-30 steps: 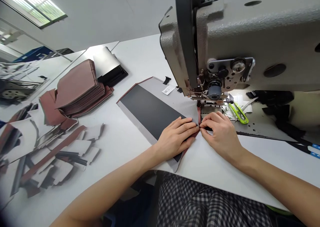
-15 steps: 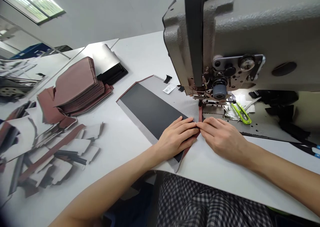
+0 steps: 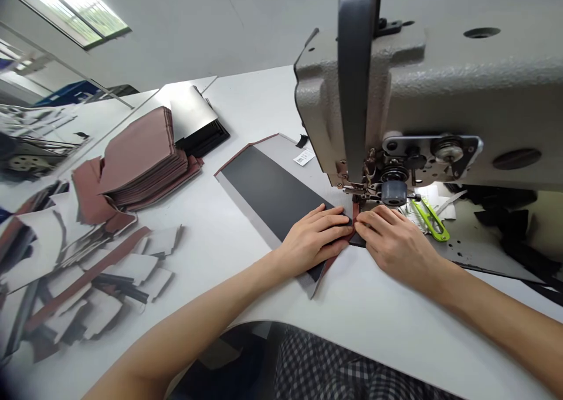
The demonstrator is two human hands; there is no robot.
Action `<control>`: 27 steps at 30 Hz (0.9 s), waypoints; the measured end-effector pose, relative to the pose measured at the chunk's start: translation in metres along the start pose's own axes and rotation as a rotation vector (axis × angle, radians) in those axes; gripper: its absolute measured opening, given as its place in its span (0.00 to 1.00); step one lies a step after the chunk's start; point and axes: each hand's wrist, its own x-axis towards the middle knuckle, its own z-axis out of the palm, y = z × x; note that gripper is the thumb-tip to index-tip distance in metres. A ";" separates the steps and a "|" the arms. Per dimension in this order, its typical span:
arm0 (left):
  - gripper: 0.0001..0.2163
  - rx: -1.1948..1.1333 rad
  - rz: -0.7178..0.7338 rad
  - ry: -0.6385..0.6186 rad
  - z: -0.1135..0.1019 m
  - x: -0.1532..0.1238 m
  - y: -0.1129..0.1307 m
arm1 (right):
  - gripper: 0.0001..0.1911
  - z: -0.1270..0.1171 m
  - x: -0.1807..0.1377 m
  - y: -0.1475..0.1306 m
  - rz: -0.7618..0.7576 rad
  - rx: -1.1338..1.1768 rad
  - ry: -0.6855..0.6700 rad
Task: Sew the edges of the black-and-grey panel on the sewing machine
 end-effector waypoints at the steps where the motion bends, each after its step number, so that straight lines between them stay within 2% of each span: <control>1: 0.14 -0.008 -0.002 -0.006 0.000 0.003 -0.003 | 0.15 0.001 0.001 0.002 0.027 -0.016 -0.015; 7: 0.14 -0.035 -0.009 -0.002 0.000 0.021 -0.023 | 0.17 0.012 0.005 0.010 0.145 -0.168 -0.085; 13: 0.14 -0.051 -0.013 0.043 0.008 0.034 -0.038 | 0.16 0.020 0.002 0.013 0.179 -0.215 -0.033; 19: 0.15 -0.045 -0.029 0.076 0.009 0.035 -0.036 | 0.16 0.019 0.002 0.011 0.204 -0.202 -0.020; 25: 0.12 -0.104 -0.001 0.042 0.002 0.037 -0.038 | 0.16 0.020 0.007 0.011 0.195 -0.193 0.022; 27: 0.10 -0.131 -0.032 0.051 0.003 0.037 -0.033 | 0.16 0.018 0.008 0.009 0.226 -0.155 0.042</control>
